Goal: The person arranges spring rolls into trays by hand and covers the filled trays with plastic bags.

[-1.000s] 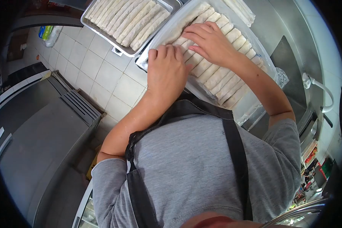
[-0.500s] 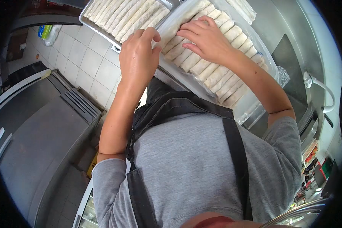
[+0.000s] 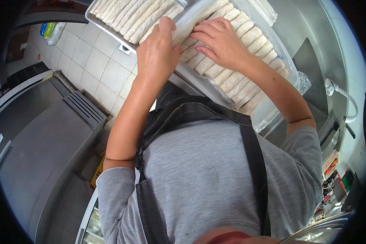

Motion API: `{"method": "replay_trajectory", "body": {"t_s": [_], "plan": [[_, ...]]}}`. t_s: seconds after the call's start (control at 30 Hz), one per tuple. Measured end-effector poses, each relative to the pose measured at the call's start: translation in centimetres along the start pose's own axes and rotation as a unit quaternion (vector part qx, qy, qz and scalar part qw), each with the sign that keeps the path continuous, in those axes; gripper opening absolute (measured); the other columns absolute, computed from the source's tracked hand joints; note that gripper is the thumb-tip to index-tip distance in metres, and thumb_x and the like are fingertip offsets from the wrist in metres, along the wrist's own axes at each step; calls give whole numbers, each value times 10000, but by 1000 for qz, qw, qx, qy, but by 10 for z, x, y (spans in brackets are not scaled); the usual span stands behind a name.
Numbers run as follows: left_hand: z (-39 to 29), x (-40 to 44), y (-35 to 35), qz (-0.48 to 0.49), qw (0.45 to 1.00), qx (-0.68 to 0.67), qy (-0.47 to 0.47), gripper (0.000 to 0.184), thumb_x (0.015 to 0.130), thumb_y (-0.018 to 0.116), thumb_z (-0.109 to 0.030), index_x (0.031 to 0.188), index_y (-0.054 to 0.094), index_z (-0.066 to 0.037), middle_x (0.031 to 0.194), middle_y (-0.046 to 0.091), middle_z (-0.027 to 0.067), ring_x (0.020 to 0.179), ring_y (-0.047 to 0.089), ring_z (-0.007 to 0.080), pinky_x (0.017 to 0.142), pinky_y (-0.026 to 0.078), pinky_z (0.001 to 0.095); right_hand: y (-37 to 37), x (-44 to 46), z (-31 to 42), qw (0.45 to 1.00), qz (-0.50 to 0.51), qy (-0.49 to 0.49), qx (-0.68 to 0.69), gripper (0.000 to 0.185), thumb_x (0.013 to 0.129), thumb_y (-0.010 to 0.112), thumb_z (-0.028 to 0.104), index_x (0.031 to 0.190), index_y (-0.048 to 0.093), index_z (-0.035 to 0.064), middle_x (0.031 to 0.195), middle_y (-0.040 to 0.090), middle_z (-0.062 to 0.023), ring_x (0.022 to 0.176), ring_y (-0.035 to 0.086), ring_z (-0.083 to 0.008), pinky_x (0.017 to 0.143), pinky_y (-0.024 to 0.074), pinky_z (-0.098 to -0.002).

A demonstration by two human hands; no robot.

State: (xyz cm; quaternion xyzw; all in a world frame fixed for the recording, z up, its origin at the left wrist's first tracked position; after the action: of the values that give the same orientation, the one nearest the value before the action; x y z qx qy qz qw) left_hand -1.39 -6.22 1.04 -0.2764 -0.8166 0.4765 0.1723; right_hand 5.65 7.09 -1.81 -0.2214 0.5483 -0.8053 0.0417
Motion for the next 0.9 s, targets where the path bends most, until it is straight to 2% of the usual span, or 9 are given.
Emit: {"method": "replay_trajectory", "body": {"t_s": [0.13, 0.23, 0.33, 0.53, 0.63, 0.73, 0.83, 0.9], "plan": [[-1, 7, 7, 26, 1000, 2, -8, 501, 766, 754, -101, 1172, 461, -134, 1026, 693, 191, 900, 684, 389, 723, 515, 471, 1, -1, 1, 1000, 4, 6, 5, 286, 879, 685, 261, 1126, 663, 118, 1162, 616, -39, 1186, 528, -230, 1062, 333, -428], [-2, 6, 4, 9, 1000, -3, 6, 494, 769, 731, -74, 1183, 469, -135, 991, 699, 184, 890, 685, 391, 722, 517, 470, 5, -2, 4, 998, 55, -5, 23, 347, 872, 687, 248, 1186, 635, 109, 1231, 595, -43, 1225, 507, -245, 1081, 317, -460], [-2, 6, 1, -4, 1000, -7, 11, 501, 767, 737, -73, 1191, 478, -140, 985, 702, 167, 894, 685, 390, 728, 519, 465, 4, 1, 22, 998, -22, -52, 35, 306, 842, 708, 259, 1118, 656, 138, 1146, 610, -11, 1145, 537, -202, 1034, 342, -413], [-1, 9, 0, 4, 1000, -5, 11, 516, 763, 751, -60, 1202, 494, -148, 1008, 701, 155, 900, 688, 380, 738, 523, 451, 7, 0, 24, 1000, 16, -17, 5, 340, 844, 710, 282, 1142, 649, 130, 1097, 600, -11, 1119, 536, -194, 1031, 342, -415], [-5, 8, -6, -11, 999, -22, 37, 483, 735, 713, -17, 1153, 482, -88, 1006, 692, 182, 883, 674, 403, 728, 521, 489, 6, -1, 27, 1000, 14, -4, -14, 344, 851, 705, 288, 1152, 650, 130, 1104, 596, -11, 1117, 530, -193, 1030, 342, -414], [-4, 8, -7, -3, 999, -23, 27, 490, 739, 727, -21, 1160, 485, -87, 1024, 690, 176, 915, 670, 396, 746, 519, 485, 9, 2, 29, 1000, 12, 6, -20, 357, 852, 704, 299, 1162, 650, 128, 1105, 592, -7, 1117, 526, -195, 1030, 341, -417], [-2, 6, -6, 24, 999, -19, 14, 505, 740, 746, -37, 1171, 489, -90, 1043, 686, 172, 943, 666, 386, 760, 518, 475, 15, 1, 27, 998, 61, 23, 1, 413, 848, 711, 284, 1230, 637, 146, 1193, 570, -34, 1160, 510, -230, 1056, 307, -466], [-2, 5, -8, 26, 999, -16, 18, 515, 737, 753, -39, 1178, 493, -93, 1051, 685, 168, 946, 665, 383, 759, 520, 471, 12, -1, 26, 998, 56, 12, 8, 406, 849, 711, 278, 1233, 641, 167, 1190, 570, -33, 1165, 509, -232, 1057, 307, -472]]}}
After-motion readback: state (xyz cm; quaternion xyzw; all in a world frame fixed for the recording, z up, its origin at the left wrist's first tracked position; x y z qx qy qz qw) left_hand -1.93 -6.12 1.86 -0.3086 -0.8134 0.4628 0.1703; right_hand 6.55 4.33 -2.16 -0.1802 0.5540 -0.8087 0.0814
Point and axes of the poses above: each hand's wrist, its own x-axis towards the middle knuckle, its own y-axis out of the palm, z = x × y, the point moved 7 cm from there along x, towards the middle knuckle
